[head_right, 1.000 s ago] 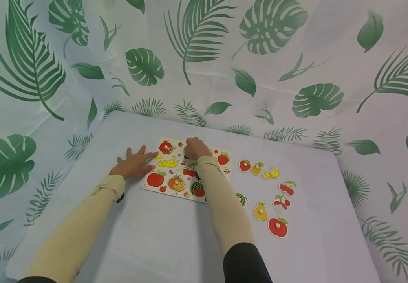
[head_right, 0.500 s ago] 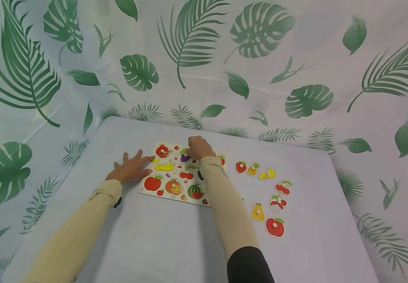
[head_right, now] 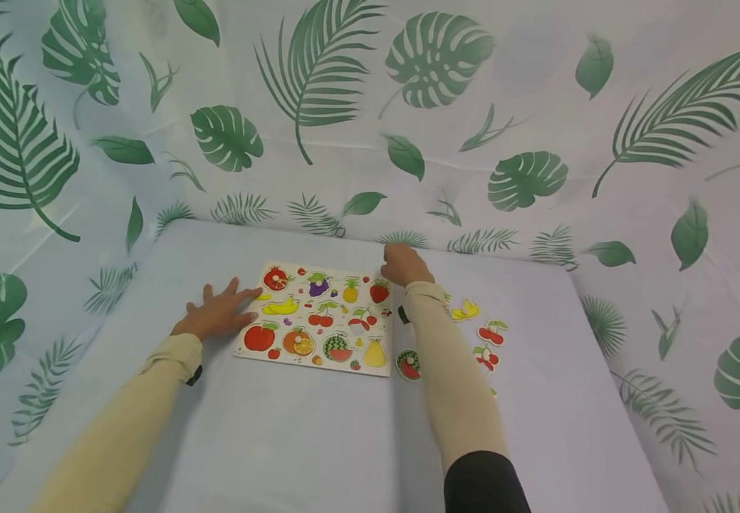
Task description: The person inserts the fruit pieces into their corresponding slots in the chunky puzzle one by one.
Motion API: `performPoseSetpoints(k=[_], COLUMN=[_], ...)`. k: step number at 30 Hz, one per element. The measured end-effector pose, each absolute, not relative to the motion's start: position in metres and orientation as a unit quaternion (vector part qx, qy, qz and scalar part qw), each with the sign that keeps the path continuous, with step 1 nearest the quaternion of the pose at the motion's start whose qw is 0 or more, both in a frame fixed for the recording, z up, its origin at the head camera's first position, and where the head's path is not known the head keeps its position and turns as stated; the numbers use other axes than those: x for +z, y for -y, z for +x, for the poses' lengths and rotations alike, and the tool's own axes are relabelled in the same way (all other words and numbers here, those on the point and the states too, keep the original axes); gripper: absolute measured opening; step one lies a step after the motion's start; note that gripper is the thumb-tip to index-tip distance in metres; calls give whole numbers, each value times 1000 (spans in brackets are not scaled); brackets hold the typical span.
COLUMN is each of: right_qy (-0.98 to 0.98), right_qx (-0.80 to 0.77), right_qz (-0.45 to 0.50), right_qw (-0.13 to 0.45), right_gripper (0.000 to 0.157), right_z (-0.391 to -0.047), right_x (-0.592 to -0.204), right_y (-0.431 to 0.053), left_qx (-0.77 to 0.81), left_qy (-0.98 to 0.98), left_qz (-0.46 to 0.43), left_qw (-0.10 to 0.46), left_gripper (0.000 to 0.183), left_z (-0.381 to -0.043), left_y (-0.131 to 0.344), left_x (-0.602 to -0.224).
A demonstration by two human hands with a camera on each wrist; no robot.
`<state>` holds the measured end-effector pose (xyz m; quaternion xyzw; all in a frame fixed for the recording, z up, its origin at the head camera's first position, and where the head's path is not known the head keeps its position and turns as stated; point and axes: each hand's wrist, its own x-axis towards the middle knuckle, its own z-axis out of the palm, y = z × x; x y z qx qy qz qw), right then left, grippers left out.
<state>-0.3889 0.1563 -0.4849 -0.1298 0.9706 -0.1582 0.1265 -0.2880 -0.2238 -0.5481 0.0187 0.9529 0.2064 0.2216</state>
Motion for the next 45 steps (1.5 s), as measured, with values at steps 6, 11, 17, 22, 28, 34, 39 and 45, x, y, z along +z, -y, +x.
performPoseSetpoints(k=[6,11,17,22,28,34,39,45], right_qy=[-975,-974,-973,-973,-966,-967,-971,-974], right_qx=[-146,-149,-161,-163,-180,-166,-151,-139], right_qz=[-104,-107,-94,-72,-47,-41,-47,-50], right_qw=[128,130,137,145,178,187,181,172], right_gripper=[33,33,31,30,47,55,46,36], right_z=[-380,-373,-371,-368,-361,-356,-351,-346], right_x=[-474,-474,-484,-490,-498,-509,-515,-517], right_y=[-200,-230,-256,-266,-268,-271,-271,-271], left_qx=[210,211,214,215,218,216,214,217], left_qy=[-951,-951,-950,-951,-950,-950,-949,-949], left_qz=[26,26,23,21,22,25,28,36], left_qw=[224,226,228,222,224,224,228,225], left_gripper=[69,69,70,71,72,71,70,70], left_z=[-288,-287,-285,-286,-288,-286,-287,-289], left_y=[227,227,229,232,233,232,230,227], left_x=[-548,-545,-545,-549,-552,-550,-548,-549])
